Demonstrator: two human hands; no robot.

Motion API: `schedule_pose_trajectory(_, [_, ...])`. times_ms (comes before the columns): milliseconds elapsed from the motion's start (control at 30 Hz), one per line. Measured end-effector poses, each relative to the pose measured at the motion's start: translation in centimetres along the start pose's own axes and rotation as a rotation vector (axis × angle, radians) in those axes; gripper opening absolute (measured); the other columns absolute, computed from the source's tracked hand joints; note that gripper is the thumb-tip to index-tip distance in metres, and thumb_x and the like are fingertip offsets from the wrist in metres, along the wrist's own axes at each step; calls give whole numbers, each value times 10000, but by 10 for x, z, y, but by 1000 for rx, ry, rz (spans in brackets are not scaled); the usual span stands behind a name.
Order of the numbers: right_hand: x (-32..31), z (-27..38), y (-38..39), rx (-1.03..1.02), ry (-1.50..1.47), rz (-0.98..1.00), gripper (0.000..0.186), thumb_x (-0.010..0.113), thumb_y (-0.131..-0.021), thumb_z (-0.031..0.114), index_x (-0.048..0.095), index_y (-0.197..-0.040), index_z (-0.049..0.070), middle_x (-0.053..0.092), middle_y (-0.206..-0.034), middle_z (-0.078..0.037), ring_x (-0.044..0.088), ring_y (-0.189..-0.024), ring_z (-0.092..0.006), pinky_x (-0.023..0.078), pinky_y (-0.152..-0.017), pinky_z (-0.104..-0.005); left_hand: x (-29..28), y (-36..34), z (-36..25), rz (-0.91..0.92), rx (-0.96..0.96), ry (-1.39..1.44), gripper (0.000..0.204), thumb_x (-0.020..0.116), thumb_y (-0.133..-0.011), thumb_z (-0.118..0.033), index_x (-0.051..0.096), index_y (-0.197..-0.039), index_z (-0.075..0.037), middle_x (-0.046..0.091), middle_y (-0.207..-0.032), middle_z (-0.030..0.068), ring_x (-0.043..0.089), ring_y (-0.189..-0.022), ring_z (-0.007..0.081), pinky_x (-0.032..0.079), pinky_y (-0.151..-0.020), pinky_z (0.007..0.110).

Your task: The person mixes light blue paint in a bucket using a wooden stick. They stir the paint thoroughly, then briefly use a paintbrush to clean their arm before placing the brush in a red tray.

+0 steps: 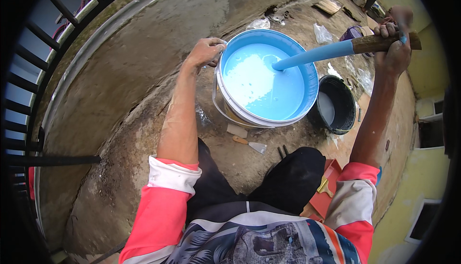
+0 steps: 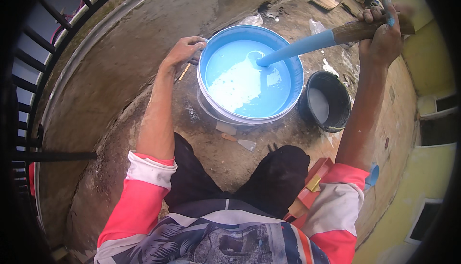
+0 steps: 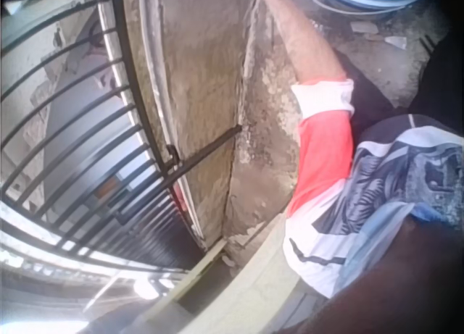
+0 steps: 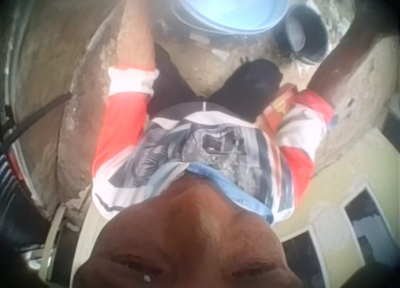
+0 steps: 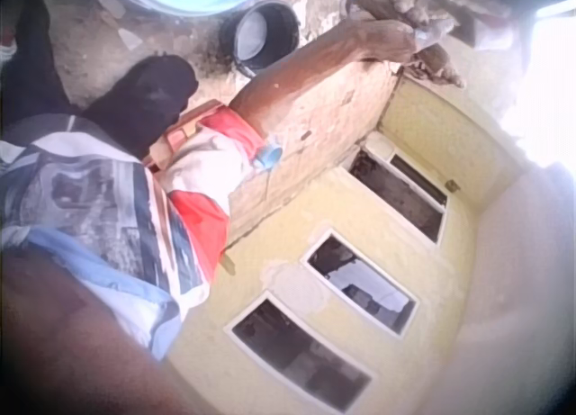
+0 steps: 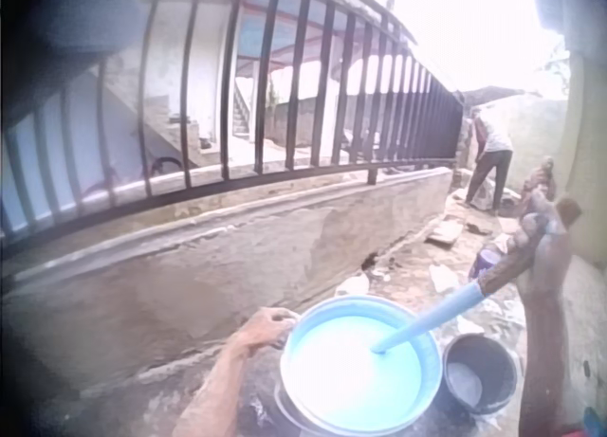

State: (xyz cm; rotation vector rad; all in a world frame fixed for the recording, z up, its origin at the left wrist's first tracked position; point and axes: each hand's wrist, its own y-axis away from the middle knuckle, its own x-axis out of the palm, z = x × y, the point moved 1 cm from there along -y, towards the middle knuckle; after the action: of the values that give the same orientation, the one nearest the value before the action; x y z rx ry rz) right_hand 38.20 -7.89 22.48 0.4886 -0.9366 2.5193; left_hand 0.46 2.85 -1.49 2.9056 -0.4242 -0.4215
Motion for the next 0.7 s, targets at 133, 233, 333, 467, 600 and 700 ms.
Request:
schedule_pose_trajectory(133, [3, -52, 24, 84, 1, -38, 179, 696, -927, 53, 518, -906, 61, 485, -691, -28, 496, -588, -145, 451, -561, -333, -6, 0, 6, -10, -4, -12, 368, 655, -922, -252, 704, -1226, -49, 729, -1060, 123, 686, -770, 194, 577, -656, 339])
schedule_pose_trajectory(233, [-4, -92, 50, 143, 16, -37, 194, 697, -921, 19, 517, -863, 58, 503, -680, -33, 519, -574, -146, 465, -528, -317, -8, 0, 7, -5, 6, 6, 364, 660, -917, -254, 710, -1213, -48, 729, -1017, 114, 677, -756, 184, 572, -647, 331])
schedule_pose_trajectory(333, [-10, -126, 81, 267, 66, -88, 172, 677, -946, 56, 528, -860, 59, 507, -675, -27, 517, -590, -140, 464, -547, -325, -4, 0, 6, -10, -3, 18, 363, 666, -910, -255, 716, -1201, -45, 728, -977, 105, 670, -745, 174, 567, -638, 326])
schedule_pose_trajectory(467, [-13, -146, 103, 352, 27, -137, 163, 667, -959, 102, 526, -885, 68, 486, -677, -14, 499, -587, -145, 457, -580, -335, -5, 0, 4, -9, -5, -2, 363, 666, -906, -256, 717, -1194, -40, 728, -960, 100, 669, -725, 173, 567, -629, 328])
schedule_pose_trajectory(600, [-32, -125, 88, 395, -138, -241, 183, 656, -971, 157, 504, -892, 95, 437, -678, 4, 463, -595, -149, 443, -634, -348, -3, 3, 0, -11, 13, -5, 353, 667, -908, -257, 720, -1182, -40, 727, -948, 95, 666, -704, 173, 568, -625, 327])
schedule_pose_trajectory(700, [-43, -85, 62, 287, -215, -237, 201, 643, -984, 181, 486, -874, 119, 402, -675, 16, 429, -599, -140, 416, -662, -352, -8, 5, 0, 27, -16, -29, 385, 637, -946, -232, 671, -1262, -15, 712, -1120, 135, 691, -770, 204, 583, -720, 348])
